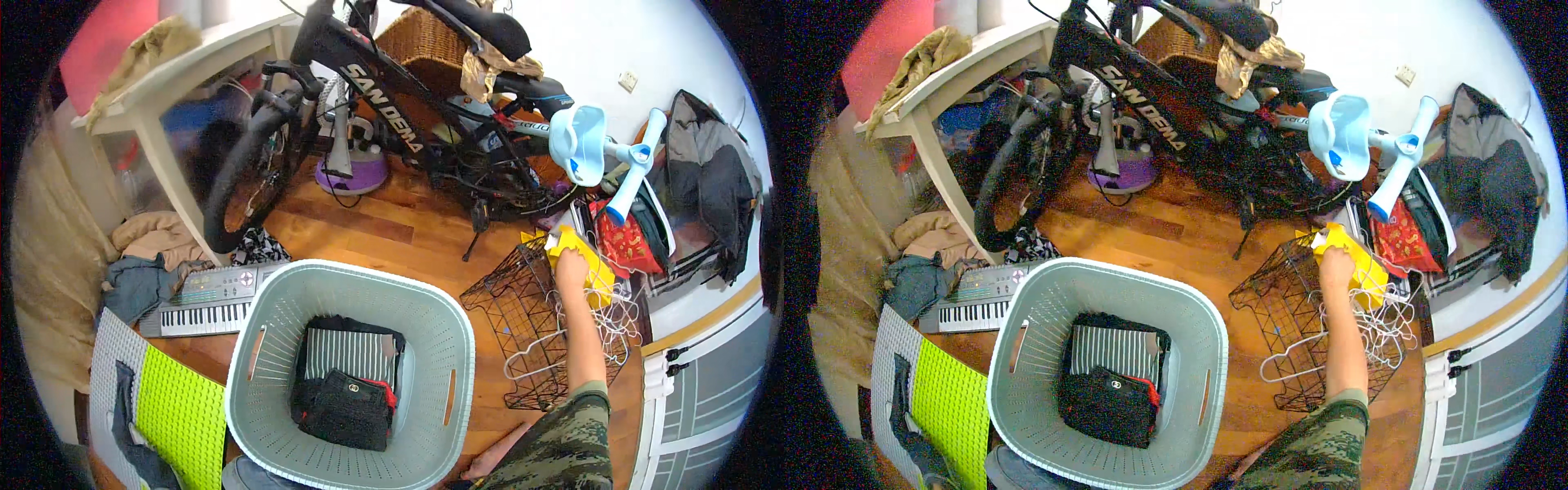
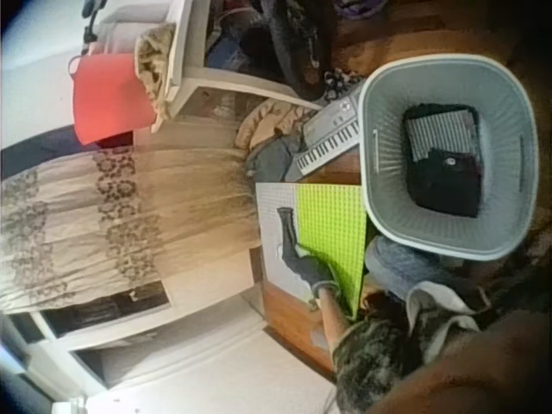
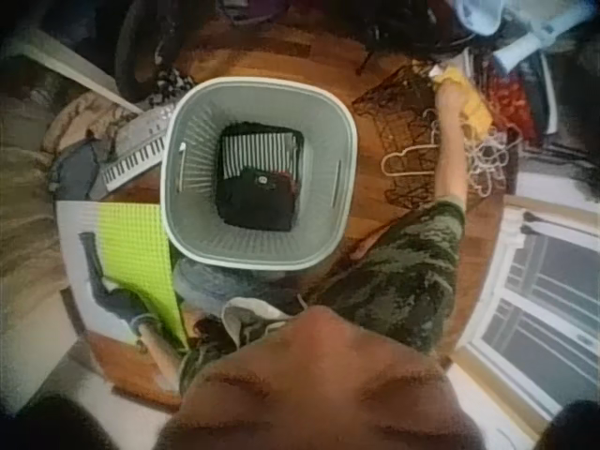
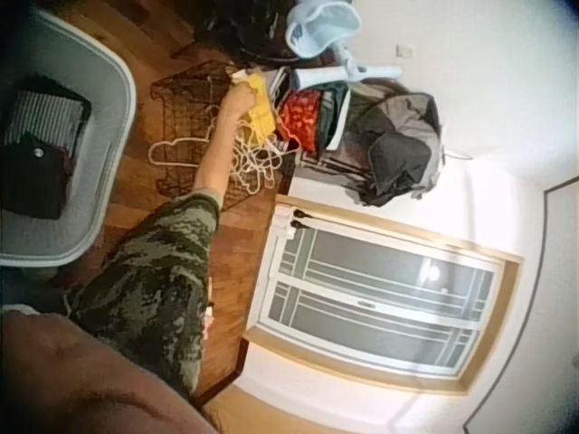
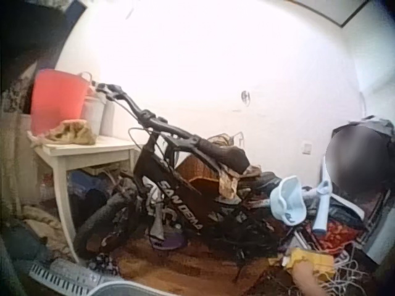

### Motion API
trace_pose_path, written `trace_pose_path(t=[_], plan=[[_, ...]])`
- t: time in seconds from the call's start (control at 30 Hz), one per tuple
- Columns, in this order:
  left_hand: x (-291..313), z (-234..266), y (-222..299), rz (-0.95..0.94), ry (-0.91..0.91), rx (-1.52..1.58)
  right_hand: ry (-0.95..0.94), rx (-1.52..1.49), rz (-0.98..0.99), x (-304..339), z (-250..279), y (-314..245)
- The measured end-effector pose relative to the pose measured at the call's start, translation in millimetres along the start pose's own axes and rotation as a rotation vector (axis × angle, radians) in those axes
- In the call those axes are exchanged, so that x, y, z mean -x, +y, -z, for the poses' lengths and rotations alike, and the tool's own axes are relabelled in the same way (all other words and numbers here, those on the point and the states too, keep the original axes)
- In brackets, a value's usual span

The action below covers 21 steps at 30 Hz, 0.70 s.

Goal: The person sits on the floor and folds a grey and navy long-sleeved shirt on a green folding board. They briefly open a yellow package to retrieve a small item before returning to folding the shirt and placing it into a laundry basket.

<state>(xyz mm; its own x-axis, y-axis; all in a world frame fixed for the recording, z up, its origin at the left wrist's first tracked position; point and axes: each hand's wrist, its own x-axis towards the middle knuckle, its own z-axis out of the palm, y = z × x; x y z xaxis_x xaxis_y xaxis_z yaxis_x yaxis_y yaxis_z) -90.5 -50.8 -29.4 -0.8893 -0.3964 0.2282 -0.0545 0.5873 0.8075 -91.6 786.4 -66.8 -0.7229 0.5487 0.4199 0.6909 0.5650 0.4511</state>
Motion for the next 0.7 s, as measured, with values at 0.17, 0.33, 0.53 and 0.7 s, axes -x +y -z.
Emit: trace_pose_path(t=[0.17, 0.33, 0.53, 0.7], plan=[[14.3, 20.5, -16.9, 0.007, -0.031, -0.195, 0.214, 0.027, 0.042, -1.4, 29.1, -16.3], [36.4, 53.7, -52.1, 0.01, -0.181, -0.452, 0.0, 0.169, 0.002, -19.3, -28.1, -14.5], [84.7, 92.6, -96.6, 0.073, -0.594, -0.707, 0.247, 0.104, 0.107, -17.3, -24.2, 8.6], [104.6, 102.8, -90.0, 0.076, -0.587, -0.68, 0.518, -0.142, 0.034, -11.1, 48.8, 1.2]])
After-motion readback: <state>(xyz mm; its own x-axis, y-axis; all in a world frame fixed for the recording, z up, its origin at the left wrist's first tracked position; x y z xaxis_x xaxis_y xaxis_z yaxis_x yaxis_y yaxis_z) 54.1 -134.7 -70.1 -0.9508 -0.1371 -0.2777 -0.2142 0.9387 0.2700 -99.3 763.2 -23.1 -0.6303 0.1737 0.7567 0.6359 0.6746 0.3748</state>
